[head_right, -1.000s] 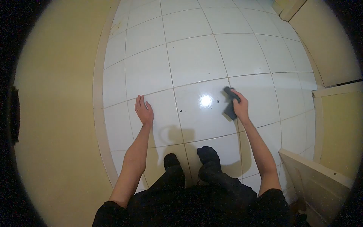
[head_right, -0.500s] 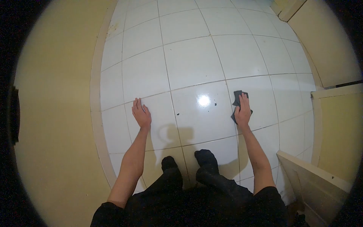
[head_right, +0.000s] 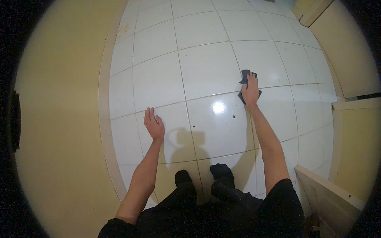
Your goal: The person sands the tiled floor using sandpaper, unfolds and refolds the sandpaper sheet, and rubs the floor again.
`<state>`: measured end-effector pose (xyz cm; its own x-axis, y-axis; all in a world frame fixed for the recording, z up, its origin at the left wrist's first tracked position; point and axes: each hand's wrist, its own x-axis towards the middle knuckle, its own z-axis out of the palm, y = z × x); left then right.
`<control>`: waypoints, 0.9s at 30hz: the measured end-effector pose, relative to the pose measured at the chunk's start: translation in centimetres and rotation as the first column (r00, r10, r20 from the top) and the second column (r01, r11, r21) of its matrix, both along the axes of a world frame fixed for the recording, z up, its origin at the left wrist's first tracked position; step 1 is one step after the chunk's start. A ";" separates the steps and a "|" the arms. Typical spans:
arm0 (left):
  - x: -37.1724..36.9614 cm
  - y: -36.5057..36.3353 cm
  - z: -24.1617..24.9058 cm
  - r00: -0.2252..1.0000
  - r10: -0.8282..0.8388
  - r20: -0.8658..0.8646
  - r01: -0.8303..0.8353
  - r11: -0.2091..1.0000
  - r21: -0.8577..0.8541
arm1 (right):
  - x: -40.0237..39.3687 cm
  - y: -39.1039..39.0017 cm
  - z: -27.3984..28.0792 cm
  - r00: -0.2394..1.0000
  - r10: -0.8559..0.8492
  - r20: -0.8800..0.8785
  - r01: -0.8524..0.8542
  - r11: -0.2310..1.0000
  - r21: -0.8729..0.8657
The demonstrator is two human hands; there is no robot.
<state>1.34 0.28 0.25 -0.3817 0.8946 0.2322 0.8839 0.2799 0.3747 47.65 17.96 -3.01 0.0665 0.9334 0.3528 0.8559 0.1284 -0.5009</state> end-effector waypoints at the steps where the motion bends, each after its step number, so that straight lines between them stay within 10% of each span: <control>1: 0.0 0.0 0.1 1.000 0.002 0.004 -0.002 1.000 -0.003 | -0.8 1.0 0.0 1.000 -0.008 0.007 0.008 1.000 0.004; 27: -0.2 -0.2 -0.1 0.999 -0.040 0.015 0.040 0.999 0.033 | -18.2 -1.5 2.3 0.736 0.630 -0.248 -0.666 0.740 -0.094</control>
